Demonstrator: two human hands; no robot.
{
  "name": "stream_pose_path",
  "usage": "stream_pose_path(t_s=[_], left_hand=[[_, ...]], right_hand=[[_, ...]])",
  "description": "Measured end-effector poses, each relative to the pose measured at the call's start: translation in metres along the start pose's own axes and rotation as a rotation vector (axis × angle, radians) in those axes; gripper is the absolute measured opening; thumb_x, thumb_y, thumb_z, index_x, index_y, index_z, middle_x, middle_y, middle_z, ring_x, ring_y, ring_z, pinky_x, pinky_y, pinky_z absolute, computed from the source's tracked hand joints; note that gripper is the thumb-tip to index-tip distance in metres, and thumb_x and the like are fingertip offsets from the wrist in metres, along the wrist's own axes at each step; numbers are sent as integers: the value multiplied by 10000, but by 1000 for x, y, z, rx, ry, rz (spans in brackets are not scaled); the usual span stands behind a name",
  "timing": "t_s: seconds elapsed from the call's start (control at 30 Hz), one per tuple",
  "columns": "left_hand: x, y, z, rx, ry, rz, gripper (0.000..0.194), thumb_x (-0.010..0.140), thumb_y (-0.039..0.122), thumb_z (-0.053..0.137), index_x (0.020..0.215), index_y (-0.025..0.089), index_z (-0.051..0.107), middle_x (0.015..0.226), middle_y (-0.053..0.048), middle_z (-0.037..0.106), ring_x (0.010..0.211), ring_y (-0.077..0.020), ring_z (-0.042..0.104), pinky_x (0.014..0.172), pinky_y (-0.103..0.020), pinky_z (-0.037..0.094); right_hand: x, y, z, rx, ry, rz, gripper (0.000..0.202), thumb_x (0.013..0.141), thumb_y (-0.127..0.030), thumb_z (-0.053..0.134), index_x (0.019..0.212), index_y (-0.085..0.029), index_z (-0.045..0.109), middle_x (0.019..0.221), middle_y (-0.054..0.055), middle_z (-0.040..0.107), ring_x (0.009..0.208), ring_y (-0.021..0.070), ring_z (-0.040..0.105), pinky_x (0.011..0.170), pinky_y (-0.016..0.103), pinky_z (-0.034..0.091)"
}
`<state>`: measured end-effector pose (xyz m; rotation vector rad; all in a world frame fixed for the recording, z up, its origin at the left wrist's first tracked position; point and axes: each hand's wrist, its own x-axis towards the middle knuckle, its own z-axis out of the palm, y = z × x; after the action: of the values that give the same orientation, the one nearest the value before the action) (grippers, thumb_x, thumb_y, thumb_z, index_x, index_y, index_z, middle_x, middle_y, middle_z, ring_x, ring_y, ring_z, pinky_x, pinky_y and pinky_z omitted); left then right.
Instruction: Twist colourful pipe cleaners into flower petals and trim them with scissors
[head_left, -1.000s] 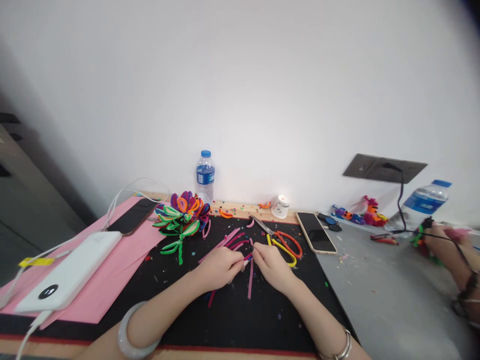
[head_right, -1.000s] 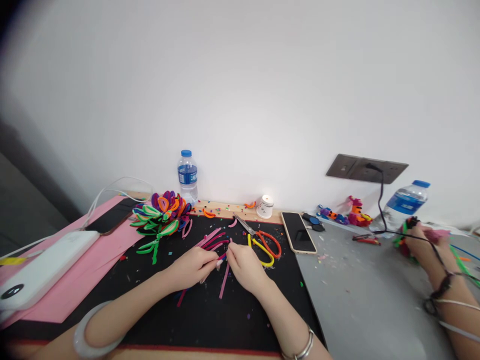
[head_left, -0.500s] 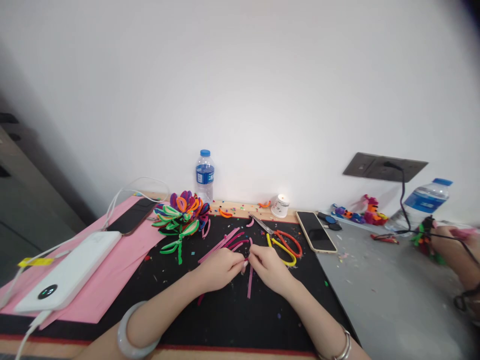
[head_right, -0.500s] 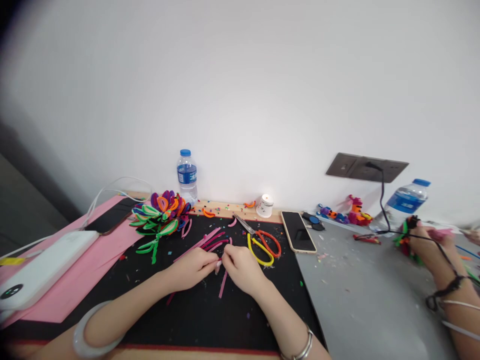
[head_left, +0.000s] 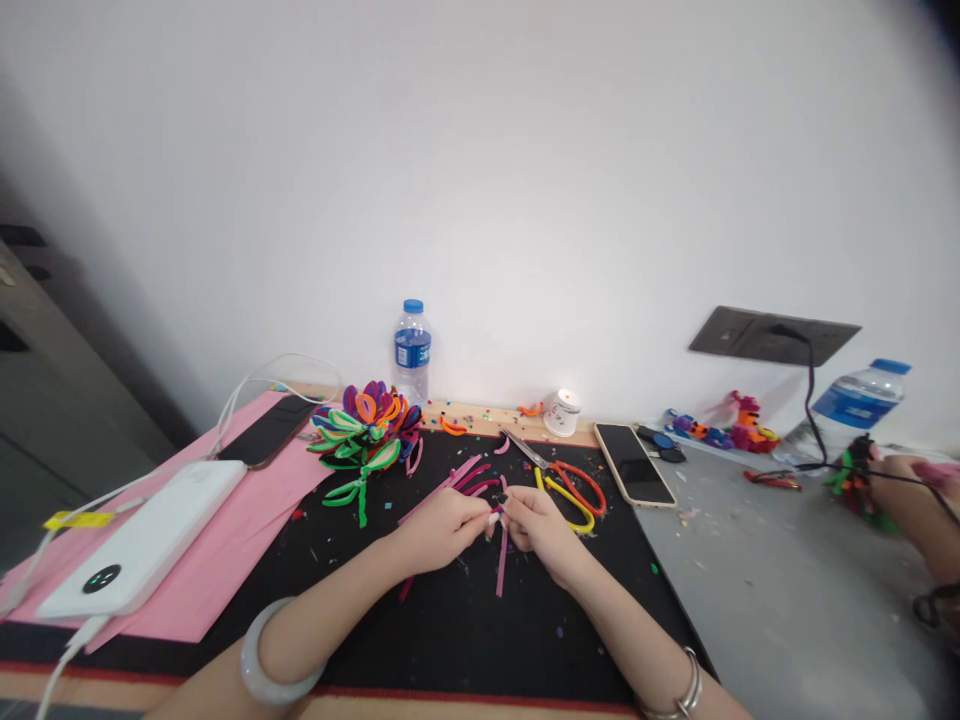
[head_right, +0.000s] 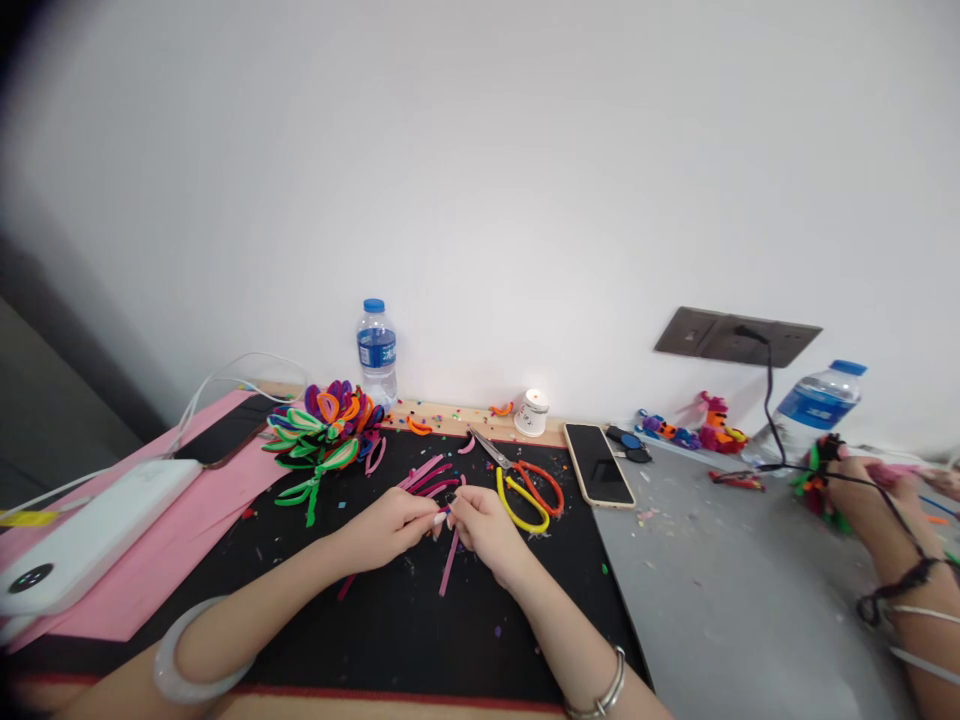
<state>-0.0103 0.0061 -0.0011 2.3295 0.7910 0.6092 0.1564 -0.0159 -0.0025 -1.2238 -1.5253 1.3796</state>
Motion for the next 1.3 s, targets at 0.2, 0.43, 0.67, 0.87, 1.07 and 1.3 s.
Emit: stream_pose_path(t_s=[0.2, 0.43, 0.67, 0.87, 1.07, 1.3], left_hand=[[0, -2, 4, -276, -99, -155, 373, 893, 363, 302, 734, 154, 567, 445, 51, 468, 427, -100, 462, 491, -196, 372], [0, -4, 8, -443, -74, -185, 340, 882, 396, 310, 672, 179, 467, 528, 39, 485, 505, -118, 487, 556, -223, 392], [-2, 2, 10, -548, -137, -206, 324, 874, 420, 314, 703, 182, 453, 471, 51, 481, 462, -121, 483, 559, -236, 396], [-3, 4, 10, -586, -171, -248, 316, 870, 435, 332, 730, 183, 461, 459, 50, 494, 435, -121, 482, 511, -229, 382], [-4, 6, 10, -584, -172, -268, 332, 872, 442, 319, 720, 181, 457, 438, 64, 479, 410, -106, 458, 474, -214, 365], [-5, 6, 10, -561, -164, -249, 352, 879, 445, 302, 751, 169, 479, 448, 54, 488, 409, -106, 460, 466, -209, 376]], right_hand=[[4, 2, -11, 117, 110, -29, 297, 768, -360, 453, 532, -201, 370, 421, -102, 254, 348, 47, 148, 357, 202, 99], [6, 6, -14, 154, 118, -103, 334, 804, -449, 434, 589, -195, 398, 454, -97, 287, 378, 58, 215, 382, 200, 175], [-1, -1, -3, -47, 17, -219, 216, 806, -353, 485, 701, -169, 526, 559, -40, 487, 477, 84, 374, 447, 207, 271], [-2, -3, -5, -70, 117, -184, 279, 808, -377, 468, 613, -177, 476, 486, -64, 396, 439, 81, 308, 436, 210, 236], [2, 6, -7, -31, 60, -141, 310, 803, -438, 456, 635, -178, 474, 474, -70, 377, 428, 81, 301, 428, 209, 229], [0, 6, -4, 0, -64, -74, 336, 798, -447, 463, 624, -165, 512, 528, -32, 497, 439, 79, 310, 437, 211, 250]])
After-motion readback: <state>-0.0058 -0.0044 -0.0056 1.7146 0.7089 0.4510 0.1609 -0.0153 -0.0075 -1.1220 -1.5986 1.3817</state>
